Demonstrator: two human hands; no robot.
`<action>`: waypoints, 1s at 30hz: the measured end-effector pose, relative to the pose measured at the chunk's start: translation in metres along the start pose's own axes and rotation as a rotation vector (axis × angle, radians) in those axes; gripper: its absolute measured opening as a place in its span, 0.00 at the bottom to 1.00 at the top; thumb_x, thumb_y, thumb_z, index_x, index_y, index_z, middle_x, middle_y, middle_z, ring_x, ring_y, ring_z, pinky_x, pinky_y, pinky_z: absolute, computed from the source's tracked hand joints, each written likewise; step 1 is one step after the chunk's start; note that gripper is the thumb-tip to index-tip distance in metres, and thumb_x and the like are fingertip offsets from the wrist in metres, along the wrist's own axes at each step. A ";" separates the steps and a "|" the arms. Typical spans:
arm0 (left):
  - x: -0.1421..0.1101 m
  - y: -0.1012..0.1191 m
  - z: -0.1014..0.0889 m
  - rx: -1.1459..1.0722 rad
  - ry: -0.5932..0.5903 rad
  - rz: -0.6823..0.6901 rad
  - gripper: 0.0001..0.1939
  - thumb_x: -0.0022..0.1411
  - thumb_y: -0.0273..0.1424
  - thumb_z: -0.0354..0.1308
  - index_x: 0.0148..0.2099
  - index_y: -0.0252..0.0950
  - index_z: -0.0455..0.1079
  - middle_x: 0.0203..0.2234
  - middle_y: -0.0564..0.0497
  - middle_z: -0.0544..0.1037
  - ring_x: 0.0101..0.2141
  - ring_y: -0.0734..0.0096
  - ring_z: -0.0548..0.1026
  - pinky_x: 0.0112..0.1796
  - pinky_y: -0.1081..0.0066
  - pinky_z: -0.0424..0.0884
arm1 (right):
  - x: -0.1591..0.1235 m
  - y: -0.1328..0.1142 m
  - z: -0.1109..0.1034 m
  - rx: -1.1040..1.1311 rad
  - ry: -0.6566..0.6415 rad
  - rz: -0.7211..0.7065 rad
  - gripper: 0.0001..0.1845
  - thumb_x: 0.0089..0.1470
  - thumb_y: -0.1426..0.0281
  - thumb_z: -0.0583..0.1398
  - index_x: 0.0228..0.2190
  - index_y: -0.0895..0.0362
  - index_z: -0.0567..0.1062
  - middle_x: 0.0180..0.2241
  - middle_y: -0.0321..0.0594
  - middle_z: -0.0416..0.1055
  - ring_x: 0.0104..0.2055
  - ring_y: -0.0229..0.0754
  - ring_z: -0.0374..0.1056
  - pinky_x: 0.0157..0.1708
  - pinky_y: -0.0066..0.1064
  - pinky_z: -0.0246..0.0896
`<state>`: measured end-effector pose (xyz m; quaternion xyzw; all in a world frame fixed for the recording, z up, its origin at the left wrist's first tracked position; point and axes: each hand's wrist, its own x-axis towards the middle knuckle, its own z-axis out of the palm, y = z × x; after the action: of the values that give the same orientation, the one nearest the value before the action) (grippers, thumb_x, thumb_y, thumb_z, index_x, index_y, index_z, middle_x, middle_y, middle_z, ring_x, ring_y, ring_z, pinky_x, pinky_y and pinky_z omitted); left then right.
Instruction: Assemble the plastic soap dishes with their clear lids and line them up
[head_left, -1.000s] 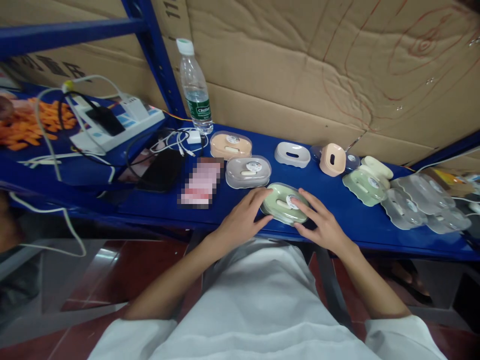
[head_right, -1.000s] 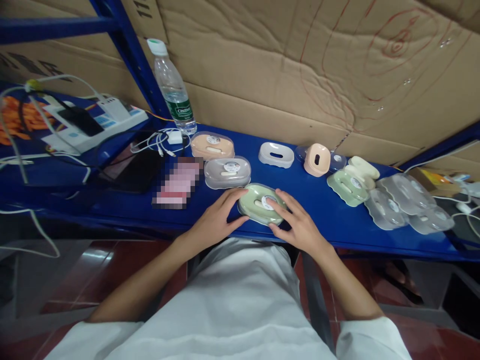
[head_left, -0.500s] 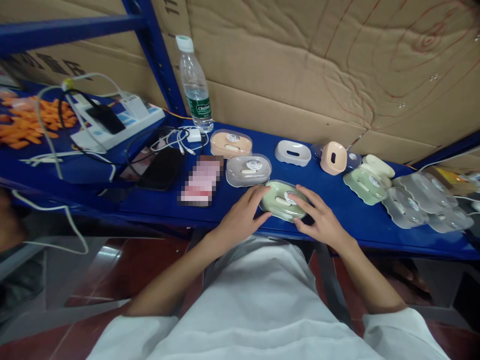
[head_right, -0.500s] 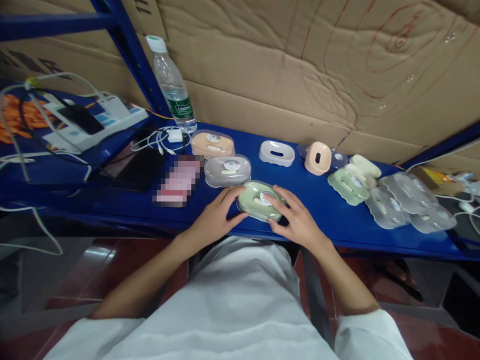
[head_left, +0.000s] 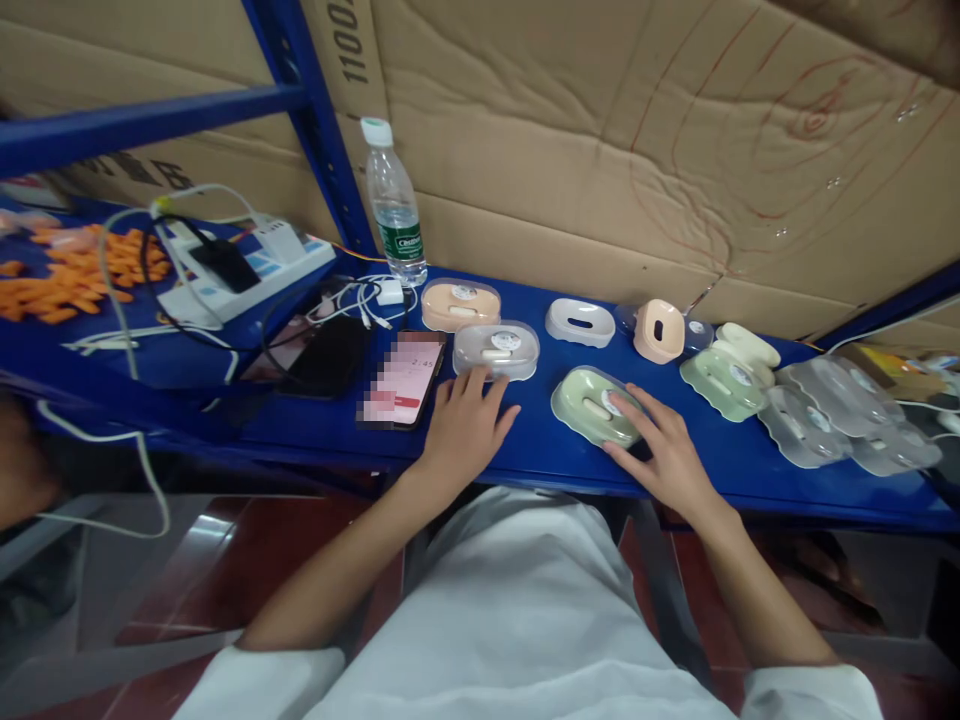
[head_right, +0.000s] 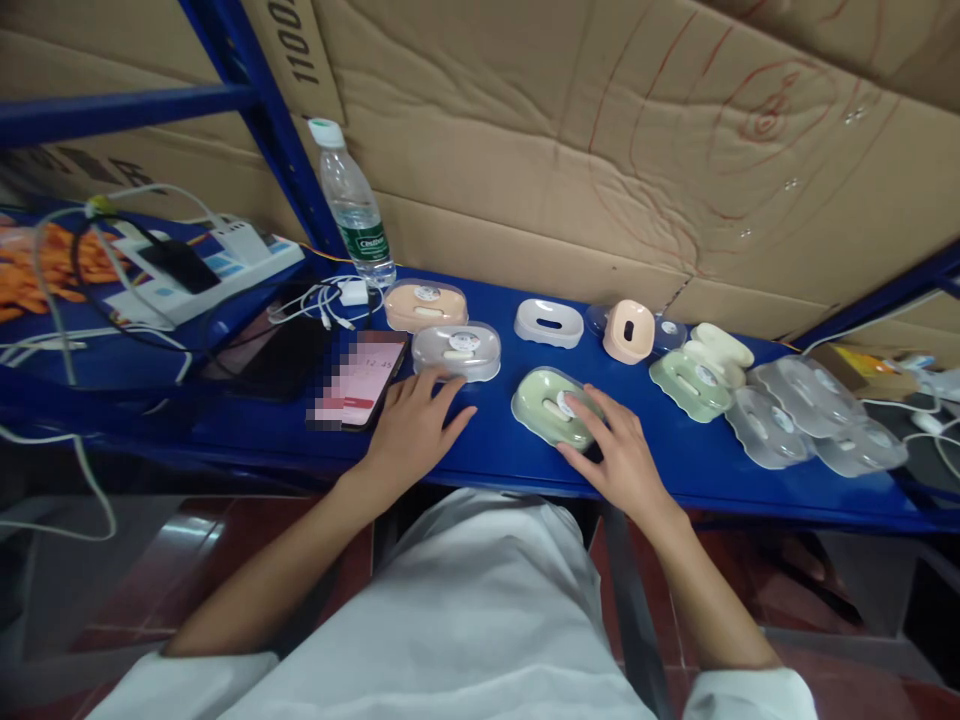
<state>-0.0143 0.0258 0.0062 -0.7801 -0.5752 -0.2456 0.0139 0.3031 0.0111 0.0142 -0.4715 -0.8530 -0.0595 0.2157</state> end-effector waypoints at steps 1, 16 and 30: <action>0.007 -0.002 0.003 -0.009 -0.053 0.020 0.22 0.76 0.37 0.53 0.65 0.32 0.71 0.61 0.30 0.74 0.59 0.36 0.74 0.56 0.41 0.70 | -0.001 0.001 -0.001 0.012 -0.012 -0.006 0.36 0.69 0.57 0.62 0.72 0.43 0.60 0.71 0.51 0.61 0.72 0.62 0.61 0.65 0.59 0.63; 0.018 0.012 -0.006 -0.118 0.077 0.191 0.22 0.78 0.39 0.52 0.66 0.35 0.70 0.66 0.33 0.70 0.66 0.43 0.68 0.66 0.43 0.63 | 0.101 -0.004 0.021 0.012 -0.151 -0.236 0.33 0.72 0.58 0.56 0.73 0.51 0.59 0.72 0.52 0.61 0.72 0.58 0.59 0.67 0.55 0.60; 0.026 0.022 0.008 -0.074 0.009 0.270 0.29 0.77 0.34 0.51 0.75 0.32 0.58 0.75 0.32 0.57 0.74 0.41 0.58 0.70 0.42 0.57 | 0.057 0.033 -0.009 0.188 -0.243 -0.124 0.23 0.73 0.58 0.55 0.63 0.50 0.74 0.59 0.46 0.77 0.61 0.53 0.72 0.65 0.51 0.62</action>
<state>0.0145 0.0434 0.0151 -0.8494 -0.4553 -0.2661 0.0207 0.3066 0.0711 0.0431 -0.3995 -0.9021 0.0648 0.1499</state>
